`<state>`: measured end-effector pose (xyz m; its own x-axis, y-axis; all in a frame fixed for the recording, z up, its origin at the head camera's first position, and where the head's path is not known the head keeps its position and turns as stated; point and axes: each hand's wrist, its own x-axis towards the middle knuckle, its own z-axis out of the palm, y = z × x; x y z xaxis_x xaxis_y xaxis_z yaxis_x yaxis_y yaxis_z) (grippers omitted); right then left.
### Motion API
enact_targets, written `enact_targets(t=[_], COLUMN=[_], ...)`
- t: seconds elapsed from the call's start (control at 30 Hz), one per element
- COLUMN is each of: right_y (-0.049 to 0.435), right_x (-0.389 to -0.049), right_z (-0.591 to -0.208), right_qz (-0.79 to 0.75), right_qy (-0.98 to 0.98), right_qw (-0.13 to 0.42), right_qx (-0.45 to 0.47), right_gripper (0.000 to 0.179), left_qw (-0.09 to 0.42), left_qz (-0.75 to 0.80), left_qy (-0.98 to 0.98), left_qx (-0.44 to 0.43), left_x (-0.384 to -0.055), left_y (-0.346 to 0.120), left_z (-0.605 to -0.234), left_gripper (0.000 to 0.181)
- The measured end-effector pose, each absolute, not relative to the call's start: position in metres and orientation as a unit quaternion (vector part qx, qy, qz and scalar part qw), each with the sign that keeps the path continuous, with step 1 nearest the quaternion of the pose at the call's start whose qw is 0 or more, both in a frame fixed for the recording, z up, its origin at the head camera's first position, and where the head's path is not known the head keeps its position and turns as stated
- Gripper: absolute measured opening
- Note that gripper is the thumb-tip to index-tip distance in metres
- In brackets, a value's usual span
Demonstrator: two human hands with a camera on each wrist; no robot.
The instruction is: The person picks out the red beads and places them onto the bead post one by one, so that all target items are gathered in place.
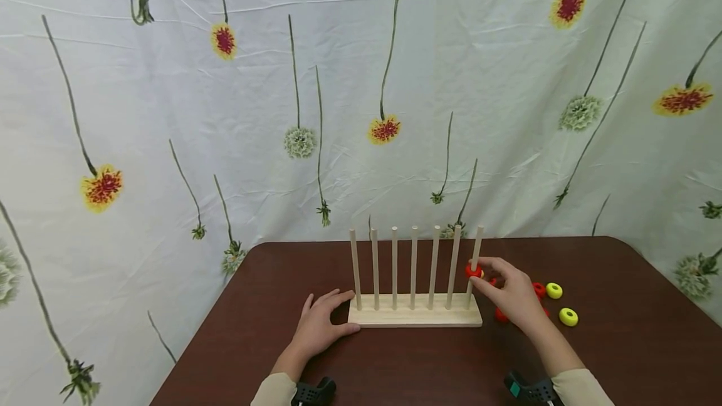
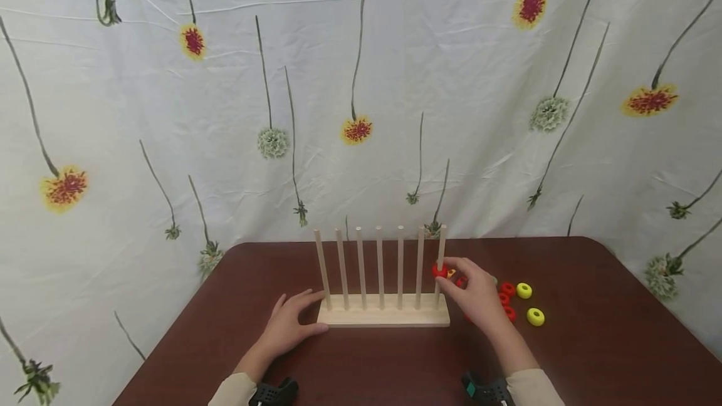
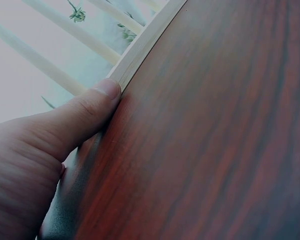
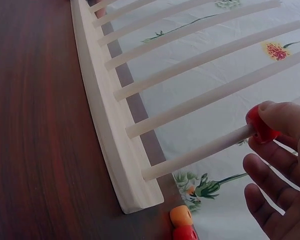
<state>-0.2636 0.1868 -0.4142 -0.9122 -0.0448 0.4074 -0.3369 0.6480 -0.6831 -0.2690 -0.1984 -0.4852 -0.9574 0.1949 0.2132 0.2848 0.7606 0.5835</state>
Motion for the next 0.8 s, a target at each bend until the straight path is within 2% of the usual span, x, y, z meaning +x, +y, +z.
enact_targets(t=[0.33, 0.8], right_y=[0.19, 0.192], right_x=[-0.266, -0.27], right_z=[-0.42, -0.432], right_qz=[0.395, 0.381], right_qy=[-0.898, -0.911], right_qw=[0.152, 0.084], right_qx=[0.121, 0.135], right_gripper=[0.033, 0.031], left_qw=[0.073, 0.073], left_qz=[-0.317, -0.32], left_qy=[-0.937, -0.935], left_qx=[-0.129, -0.132], left_x=[-0.269, -0.269], left_y=[-0.198, -0.198], left_z=[-0.485, -0.485], left_gripper=[0.07, 0.071])
